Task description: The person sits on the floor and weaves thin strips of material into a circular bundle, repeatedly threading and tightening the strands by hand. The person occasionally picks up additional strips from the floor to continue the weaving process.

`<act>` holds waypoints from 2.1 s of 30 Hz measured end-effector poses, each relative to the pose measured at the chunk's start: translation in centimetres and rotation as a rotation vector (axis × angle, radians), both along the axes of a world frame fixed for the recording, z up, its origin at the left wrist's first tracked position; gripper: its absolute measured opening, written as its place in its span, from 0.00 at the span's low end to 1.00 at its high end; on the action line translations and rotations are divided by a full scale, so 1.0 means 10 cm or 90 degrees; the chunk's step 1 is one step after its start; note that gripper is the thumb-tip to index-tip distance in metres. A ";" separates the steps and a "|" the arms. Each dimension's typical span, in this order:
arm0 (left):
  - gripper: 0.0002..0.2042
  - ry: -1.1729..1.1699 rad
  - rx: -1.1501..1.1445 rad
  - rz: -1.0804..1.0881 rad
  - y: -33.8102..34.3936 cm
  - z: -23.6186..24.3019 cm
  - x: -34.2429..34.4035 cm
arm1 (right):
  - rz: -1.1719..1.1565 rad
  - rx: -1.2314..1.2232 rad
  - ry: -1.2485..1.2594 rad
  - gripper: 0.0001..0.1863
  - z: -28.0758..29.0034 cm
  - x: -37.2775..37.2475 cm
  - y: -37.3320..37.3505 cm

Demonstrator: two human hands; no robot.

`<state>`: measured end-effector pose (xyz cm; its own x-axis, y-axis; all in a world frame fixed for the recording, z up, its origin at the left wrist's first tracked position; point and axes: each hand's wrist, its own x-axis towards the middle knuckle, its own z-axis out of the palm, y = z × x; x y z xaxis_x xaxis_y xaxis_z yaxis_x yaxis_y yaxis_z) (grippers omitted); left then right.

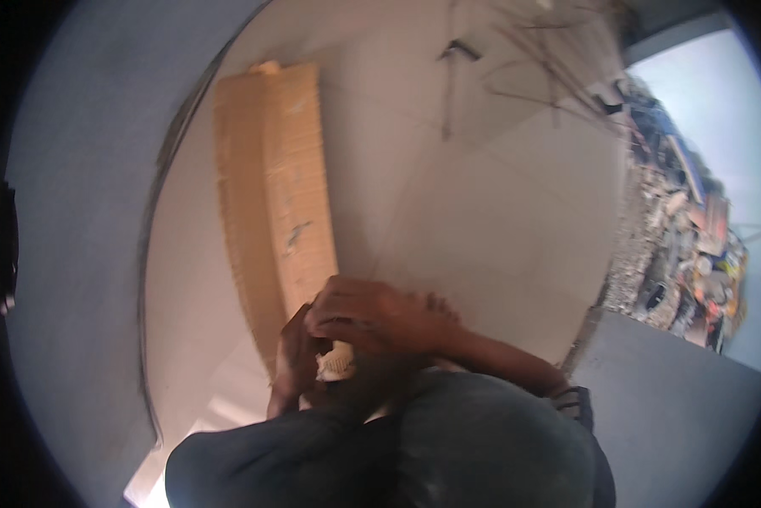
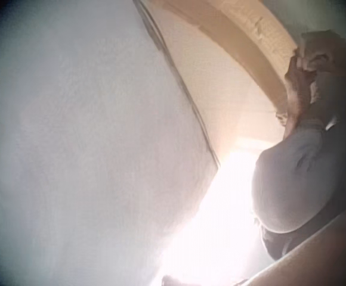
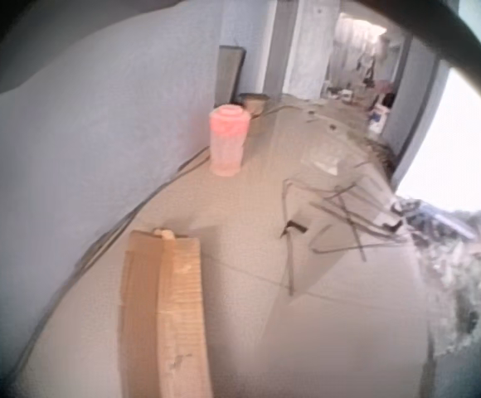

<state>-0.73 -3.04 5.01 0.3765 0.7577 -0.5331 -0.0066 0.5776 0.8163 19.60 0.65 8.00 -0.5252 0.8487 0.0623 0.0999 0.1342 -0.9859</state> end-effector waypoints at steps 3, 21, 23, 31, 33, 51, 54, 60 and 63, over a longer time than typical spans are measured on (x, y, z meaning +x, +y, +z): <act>0.19 -0.018 0.047 0.005 -0.03 -0.03 0.10 | -0.108 0.088 -0.041 0.06 -0.12 0.02 0.01; 0.19 -0.044 0.179 0.048 -0.02 -0.11 -0.05 | -0.532 0.169 -0.378 0.18 -1.14 1.36 0.93; 0.19 -0.076 0.197 0.086 0.04 -0.08 -0.12 | -0.496 0.247 -0.538 0.32 -1.31 1.78 1.32; 0.21 -0.130 0.297 0.166 0.29 -0.06 0.00 | -0.263 0.210 -0.652 0.18 -1.26 2.30 1.76; 0.22 -0.089 0.260 0.194 0.22 -0.02 0.01 | -0.236 0.141 -0.620 0.11 -1.22 2.23 1.72; 0.20 0.004 0.179 0.079 0.16 0.06 -0.08 | -0.158 -0.261 0.018 0.06 0.14 -0.17 -0.05; 0.20 0.007 0.187 0.054 0.10 0.08 -0.09 | -0.193 -0.344 0.042 0.07 0.17 -0.20 -0.05; 0.18 0.060 0.192 0.027 0.07 0.06 -0.09 | -0.126 -0.340 -0.021 0.07 0.12 -0.22 -0.09; 0.17 0.032 0.172 0.045 0.07 0.08 -0.09 | -0.123 -0.353 -0.053 0.09 0.17 -0.20 -0.09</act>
<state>-1.63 -2.30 5.80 0.2960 0.8981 -0.3253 0.0059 0.3388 0.9408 17.56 -0.24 9.74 -0.3426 0.8235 -0.4522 0.1510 -0.4268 -0.8917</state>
